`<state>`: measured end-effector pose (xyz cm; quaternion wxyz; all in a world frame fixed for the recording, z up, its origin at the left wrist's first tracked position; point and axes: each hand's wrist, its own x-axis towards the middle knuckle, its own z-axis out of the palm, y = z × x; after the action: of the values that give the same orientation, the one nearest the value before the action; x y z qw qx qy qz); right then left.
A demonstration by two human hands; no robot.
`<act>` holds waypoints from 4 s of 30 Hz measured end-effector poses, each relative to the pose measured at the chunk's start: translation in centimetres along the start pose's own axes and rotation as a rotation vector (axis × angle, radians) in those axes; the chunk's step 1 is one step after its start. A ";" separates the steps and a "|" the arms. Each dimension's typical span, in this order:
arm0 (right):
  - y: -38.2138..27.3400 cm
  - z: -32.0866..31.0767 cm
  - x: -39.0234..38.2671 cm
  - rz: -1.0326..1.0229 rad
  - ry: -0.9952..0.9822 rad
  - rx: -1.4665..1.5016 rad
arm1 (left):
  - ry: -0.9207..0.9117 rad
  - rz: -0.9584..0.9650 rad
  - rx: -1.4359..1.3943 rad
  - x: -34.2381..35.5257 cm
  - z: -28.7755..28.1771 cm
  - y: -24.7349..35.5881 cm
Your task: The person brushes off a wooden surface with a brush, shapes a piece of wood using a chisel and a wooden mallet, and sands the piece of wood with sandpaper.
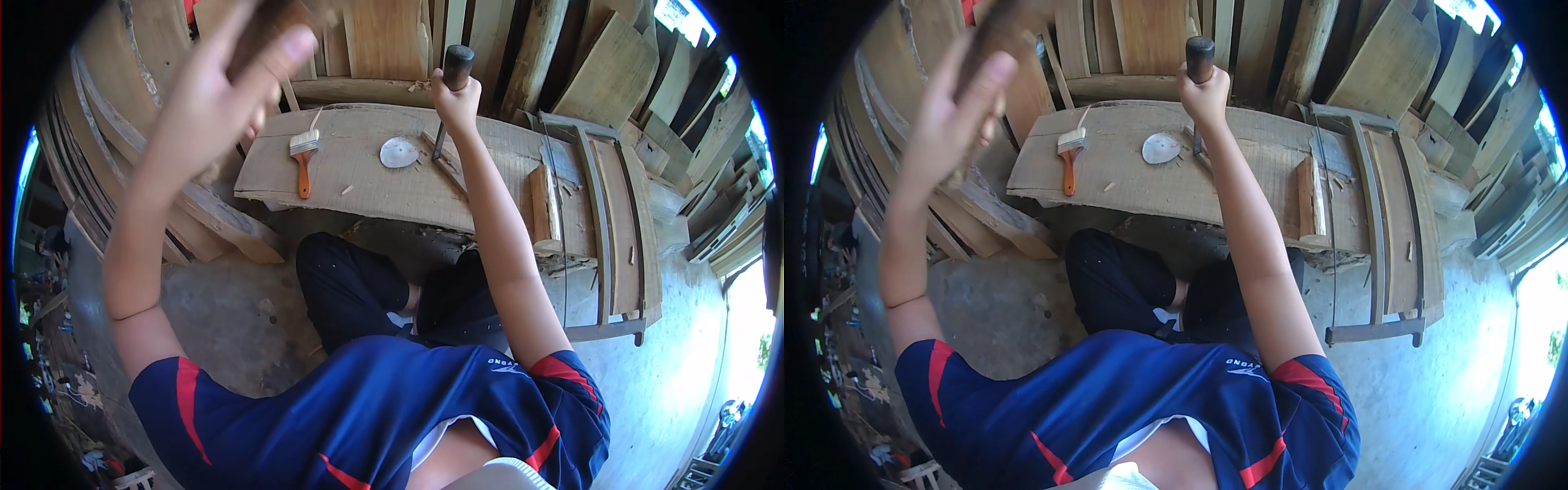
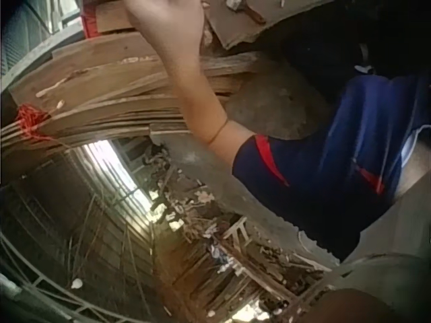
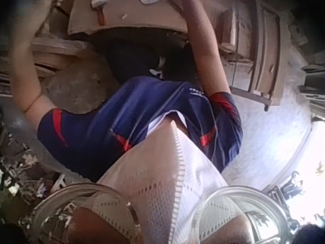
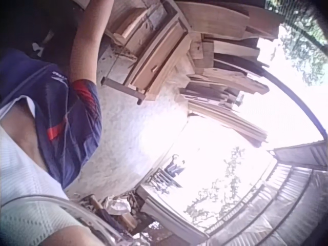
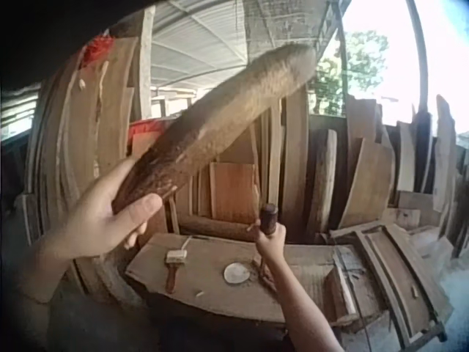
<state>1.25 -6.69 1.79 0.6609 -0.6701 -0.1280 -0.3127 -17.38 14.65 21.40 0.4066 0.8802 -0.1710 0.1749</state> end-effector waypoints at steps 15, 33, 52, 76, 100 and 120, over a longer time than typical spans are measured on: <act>0.7 0.3 0.2 -0.033 0.030 -0.054 | -0.025 0.172 0.031 1.1 0.6 1.1; -0.1 1.7 -0.5 -0.034 0.005 -0.048 | 0.100 0.238 -0.109 -0.1 2.5 -2.4; 0.5 1.1 -0.5 -0.055 0.015 0.003 | -0.229 0.070 0.219 -1.6 4.9 -6.8; -0.4 0.6 -0.8 -0.030 0.018 -0.036 | -0.013 0.281 0.102 -1.4 4.0 -3.1; -5.4 -11.5 -5.2 0.025 0.315 0.701 | 0.043 -0.923 -0.874 -16.9 15.3 -12.9; -4.6 -14.4 -9.9 -0.033 0.297 0.094 | -0.005 -0.977 -0.603 -21.2 18.7 -15.8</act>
<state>-12.67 -17.80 -1.31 0.6981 -0.5826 -0.0543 -0.4127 -25.90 13.12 -9.82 0.6728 0.7027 0.2123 -0.0919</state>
